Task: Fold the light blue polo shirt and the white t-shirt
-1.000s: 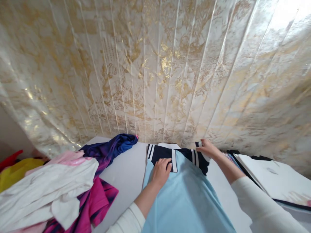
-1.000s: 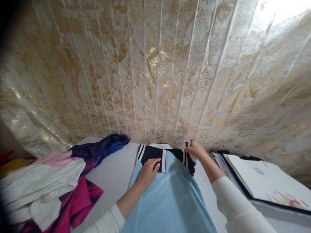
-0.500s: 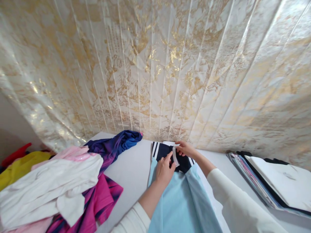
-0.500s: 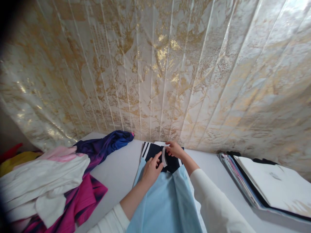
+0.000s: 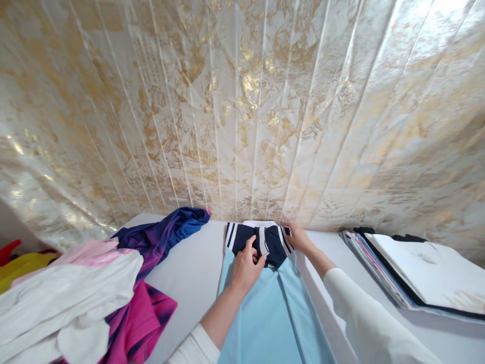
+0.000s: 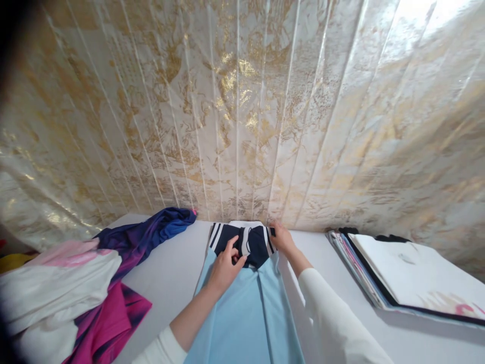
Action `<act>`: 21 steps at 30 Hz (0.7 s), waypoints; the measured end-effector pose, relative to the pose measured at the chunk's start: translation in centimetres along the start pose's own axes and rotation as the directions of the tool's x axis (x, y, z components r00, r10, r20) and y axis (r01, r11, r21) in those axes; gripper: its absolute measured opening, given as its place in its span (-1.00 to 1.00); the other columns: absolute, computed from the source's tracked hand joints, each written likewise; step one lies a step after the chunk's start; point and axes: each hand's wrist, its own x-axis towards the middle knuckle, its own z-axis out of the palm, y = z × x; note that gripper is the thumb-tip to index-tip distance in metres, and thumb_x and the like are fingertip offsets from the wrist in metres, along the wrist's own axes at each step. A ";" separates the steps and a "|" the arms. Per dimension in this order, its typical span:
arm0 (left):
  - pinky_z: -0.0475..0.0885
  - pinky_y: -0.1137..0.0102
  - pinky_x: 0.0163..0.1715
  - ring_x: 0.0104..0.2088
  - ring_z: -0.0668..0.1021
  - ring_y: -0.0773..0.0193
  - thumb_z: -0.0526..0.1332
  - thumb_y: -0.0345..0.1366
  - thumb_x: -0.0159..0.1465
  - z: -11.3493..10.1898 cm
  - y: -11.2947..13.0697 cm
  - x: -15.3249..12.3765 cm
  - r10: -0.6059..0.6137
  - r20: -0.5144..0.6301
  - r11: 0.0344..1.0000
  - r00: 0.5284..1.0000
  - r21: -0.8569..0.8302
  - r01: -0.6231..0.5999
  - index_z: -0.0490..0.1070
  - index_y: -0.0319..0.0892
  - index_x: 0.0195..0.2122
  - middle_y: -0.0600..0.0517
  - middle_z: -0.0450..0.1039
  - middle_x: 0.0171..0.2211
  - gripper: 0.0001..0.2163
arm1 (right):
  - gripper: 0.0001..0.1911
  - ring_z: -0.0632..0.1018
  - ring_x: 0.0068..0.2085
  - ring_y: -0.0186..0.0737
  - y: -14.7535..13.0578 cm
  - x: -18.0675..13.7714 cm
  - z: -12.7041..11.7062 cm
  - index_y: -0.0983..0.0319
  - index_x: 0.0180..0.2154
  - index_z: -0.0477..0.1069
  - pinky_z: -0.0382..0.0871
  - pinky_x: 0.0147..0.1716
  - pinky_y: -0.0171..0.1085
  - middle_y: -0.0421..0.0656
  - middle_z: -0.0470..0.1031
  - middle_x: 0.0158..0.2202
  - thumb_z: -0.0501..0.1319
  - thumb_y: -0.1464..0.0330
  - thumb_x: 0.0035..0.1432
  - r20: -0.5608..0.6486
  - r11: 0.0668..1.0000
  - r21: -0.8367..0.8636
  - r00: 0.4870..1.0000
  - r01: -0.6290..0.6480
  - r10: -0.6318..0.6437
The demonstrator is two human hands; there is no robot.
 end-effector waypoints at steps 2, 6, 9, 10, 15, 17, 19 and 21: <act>0.38 0.38 -0.19 -0.30 0.56 0.24 0.18 -0.33 0.25 0.0 0.0 0.0 0.011 0.008 1.000 1.000 -0.005 -0.011 0.07 -0.10 0.25 0.11 0.53 -0.36 -0.46 | -0.64 0.50 -0.04 -0.13 0.0 0.5 0.0 0.23 0.06 0.34 0.45 -0.08 -0.04 -0.07 0.41 0.06 0.19 0.24 0.28 -0.038 0.998 -0.051 0.999 -0.024 0.023; 0.37 0.37 -0.14 -0.27 0.55 0.25 0.15 -0.37 0.25 -0.1 0.1 -0.1 0.041 0.037 0.999 0.998 -0.024 -0.040 0.06 -0.10 0.27 0.11 0.54 -0.33 -0.44 | -0.70 0.49 -0.04 -0.14 -0.5 1.2 -1.0 0.24 -0.01 0.38 0.42 -0.06 -0.05 -0.08 0.42 0.02 0.19 0.26 0.28 -0.099 0.992 -0.120 0.995 -0.030 0.018; 0.35 0.36 -0.10 -0.23 0.54 0.24 0.16 -0.38 0.24 0.0 0.2 -0.3 0.072 0.064 0.997 0.995 -0.044 -0.069 0.05 -0.08 0.29 0.11 0.55 -0.28 -0.42 | -0.80 0.44 0.03 -0.10 -0.9 1.5 -1.6 0.20 -0.07 0.41 0.34 -0.04 -0.15 -0.04 0.41 0.02 0.11 0.36 0.30 -0.168 0.990 -0.138 0.986 -0.014 -0.009; 0.34 0.34 -0.08 -0.22 0.54 0.23 0.16 -0.38 0.24 0.0 0.3 -0.4 0.084 0.072 0.996 0.994 -0.042 -0.081 0.04 -0.07 0.30 0.10 0.55 -0.27 -0.41 | -0.79 0.44 0.03 -0.10 -1.0 1.6 -1.7 0.18 -0.09 0.42 0.32 -0.05 -0.18 -0.03 0.41 0.01 0.07 0.40 0.30 -0.181 0.990 -0.139 0.983 -0.012 -0.014; 0.35 0.32 -0.06 -0.14 0.49 0.20 0.14 -0.36 0.27 -0.3 0.3 -0.3 0.163 0.130 0.968 0.978 0.170 -0.184 0.08 -0.03 0.30 0.04 0.49 -0.13 -0.44 | -0.71 0.53 -0.14 -0.07 -1.2 1.5 -0.8 0.24 -0.13 0.42 0.36 -0.19 -0.18 0.04 0.48 -0.12 -0.03 0.51 0.23 -0.190 0.994 -0.108 0.982 -0.032 0.011; 0.33 0.30 -0.02 -0.05 0.45 0.17 0.14 -0.34 0.29 -0.3 0.1 -0.1 0.177 0.156 0.939 0.972 0.270 -0.215 0.13 0.00 0.28 0.02 0.45 -0.04 -0.48 | -0.63 0.53 -0.11 -0.07 -1.7 0.4 -0.3 0.28 -0.03 0.35 0.38 -0.17 -0.17 0.08 0.46 -0.07 -0.05 0.56 0.17 -0.212 0.996 -0.081 0.977 -0.024 0.007; 0.30 0.24 0.02 0.03 0.40 0.11 0.13 -0.32 0.30 -0.3 -0.2 0.2 0.171 0.163 0.924 0.972 0.316 -0.215 0.10 -0.04 0.29 -0.02 0.40 0.04 -0.48 | -0.53 0.49 0.00 -0.11 -2.5 -2.0 0.4 0.29 0.09 0.23 0.37 -0.07 -0.19 0.07 0.42 0.02 -0.05 0.58 0.14 -0.230 0.998 -0.057 0.972 0.028 -0.040; 0.27 0.18 0.06 0.08 0.36 0.05 0.11 -0.30 0.31 -0.2 -0.5 0.5 0.152 0.158 0.917 0.976 0.346 -0.199 0.03 -0.15 0.32 -0.10 0.35 0.11 -0.45 | -0.51 0.41 0.13 -0.18 -3.4 -5.7 1.3 0.28 0.16 0.14 0.33 0.05 -0.22 0.04 0.36 0.12 -0.03 0.53 0.17 -0.226 0.993 -0.041 0.967 0.114 -0.120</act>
